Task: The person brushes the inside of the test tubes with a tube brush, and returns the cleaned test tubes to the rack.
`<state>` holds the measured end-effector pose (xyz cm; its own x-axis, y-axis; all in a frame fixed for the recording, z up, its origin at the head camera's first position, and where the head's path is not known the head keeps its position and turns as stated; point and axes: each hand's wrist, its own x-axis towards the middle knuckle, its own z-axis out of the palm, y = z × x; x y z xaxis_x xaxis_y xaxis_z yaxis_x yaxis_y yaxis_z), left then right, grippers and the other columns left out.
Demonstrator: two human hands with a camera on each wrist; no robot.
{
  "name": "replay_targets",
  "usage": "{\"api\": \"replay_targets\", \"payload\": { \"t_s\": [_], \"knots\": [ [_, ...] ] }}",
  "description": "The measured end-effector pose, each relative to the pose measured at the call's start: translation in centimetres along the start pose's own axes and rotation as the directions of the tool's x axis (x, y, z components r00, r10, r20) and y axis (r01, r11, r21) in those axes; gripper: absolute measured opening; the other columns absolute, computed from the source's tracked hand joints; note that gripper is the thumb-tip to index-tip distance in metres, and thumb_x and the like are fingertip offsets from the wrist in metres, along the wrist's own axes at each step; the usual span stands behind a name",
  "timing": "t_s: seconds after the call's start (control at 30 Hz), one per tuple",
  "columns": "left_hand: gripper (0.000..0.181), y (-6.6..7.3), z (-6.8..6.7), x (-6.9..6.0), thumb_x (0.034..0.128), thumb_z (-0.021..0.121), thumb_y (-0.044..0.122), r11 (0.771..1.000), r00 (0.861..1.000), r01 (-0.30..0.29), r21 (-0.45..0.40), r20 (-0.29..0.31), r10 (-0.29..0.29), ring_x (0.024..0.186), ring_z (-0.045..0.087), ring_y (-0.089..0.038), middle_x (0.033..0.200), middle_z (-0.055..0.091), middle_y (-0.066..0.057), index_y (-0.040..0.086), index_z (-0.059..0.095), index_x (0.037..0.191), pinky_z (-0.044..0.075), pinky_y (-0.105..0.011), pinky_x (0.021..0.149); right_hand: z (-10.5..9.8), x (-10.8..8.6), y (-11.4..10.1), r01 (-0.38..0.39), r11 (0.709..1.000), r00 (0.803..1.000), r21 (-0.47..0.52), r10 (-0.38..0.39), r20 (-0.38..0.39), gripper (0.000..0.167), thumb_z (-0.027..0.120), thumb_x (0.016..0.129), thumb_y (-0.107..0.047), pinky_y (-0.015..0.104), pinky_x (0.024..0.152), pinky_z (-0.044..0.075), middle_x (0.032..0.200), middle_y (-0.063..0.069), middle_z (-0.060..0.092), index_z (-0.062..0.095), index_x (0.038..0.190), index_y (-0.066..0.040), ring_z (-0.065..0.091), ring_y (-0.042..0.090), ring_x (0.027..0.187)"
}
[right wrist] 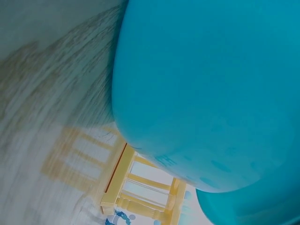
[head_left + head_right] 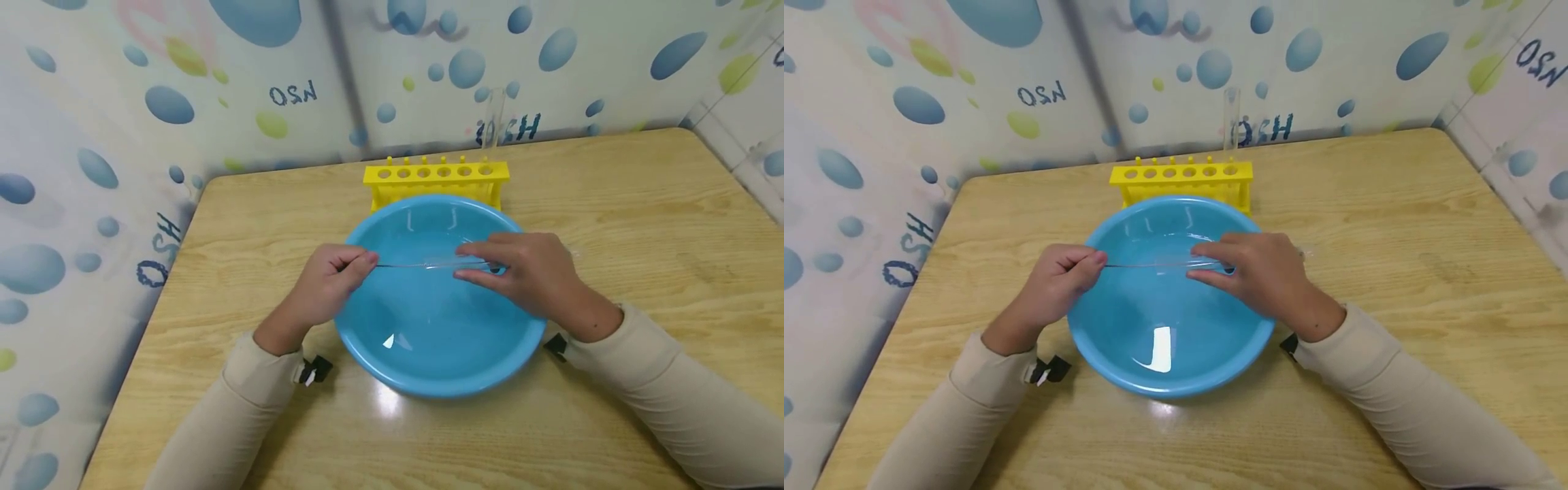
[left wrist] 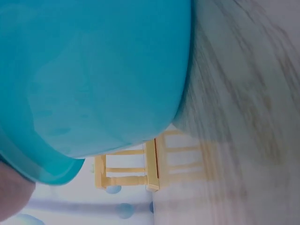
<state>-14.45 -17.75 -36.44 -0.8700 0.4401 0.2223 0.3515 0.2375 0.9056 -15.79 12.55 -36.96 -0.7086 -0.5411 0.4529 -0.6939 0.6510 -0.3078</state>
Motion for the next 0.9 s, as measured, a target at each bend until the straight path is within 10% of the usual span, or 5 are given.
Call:
{"api": "replay_targets", "payload": {
  "t_s": [0.17,0.67,0.9],
  "knots": [
    [0.047,0.0,-0.4,0.4,0.1034,0.048,0.01,0.999,0.999,-0.034,-0.029,-0.004,0.033,0.049,0.031,-0.014,0.052,0.03,-0.006,0.003,0.038,0.058,0.025,-0.025,0.048,-0.1,0.0,0.3,0.003,1.0,1.0,0.001,-0.003,-0.023,0.037,0.087,0.077,-0.031,0.025,0.052,0.049,0.081,0.002,0.076,0.078,0.109,-0.015,0.07,0.013,0.065],
    [0.043,-0.2,-1.8,-1.3,0.1046,0.053,0.016,0.991,0.995,-0.08,0.111,0.062,0.073,0.053,0.062,-0.016,0.059,0.053,-0.009,0.005,0.05,0.063,0.055,-0.027,0.052,0.1,-0.2,0.3,0.005,1.0,1.0,0.01,-0.005,-0.003,0.039,0.086,0.077,-0.035,0.022,0.051,0.046,0.086,0.002,0.077,0.078,0.11,-0.016,0.072,0.013,0.069],
    [0.039,-0.3,-2.8,-2.1,0.1037,0.054,0.014,0.985,0.995,-0.078,0.153,0.075,0.067,0.056,0.05,-0.013,0.056,0.045,0.0,0.008,0.059,0.066,0.044,-0.024,0.053,0.2,-0.2,0.4,0.01,1.0,1.0,0.008,-0.01,0.01,0.041,0.086,0.078,-0.036,0.02,0.049,0.041,0.085,0.001,0.077,0.077,0.112,-0.016,0.071,0.015,0.068]
  ]
}}
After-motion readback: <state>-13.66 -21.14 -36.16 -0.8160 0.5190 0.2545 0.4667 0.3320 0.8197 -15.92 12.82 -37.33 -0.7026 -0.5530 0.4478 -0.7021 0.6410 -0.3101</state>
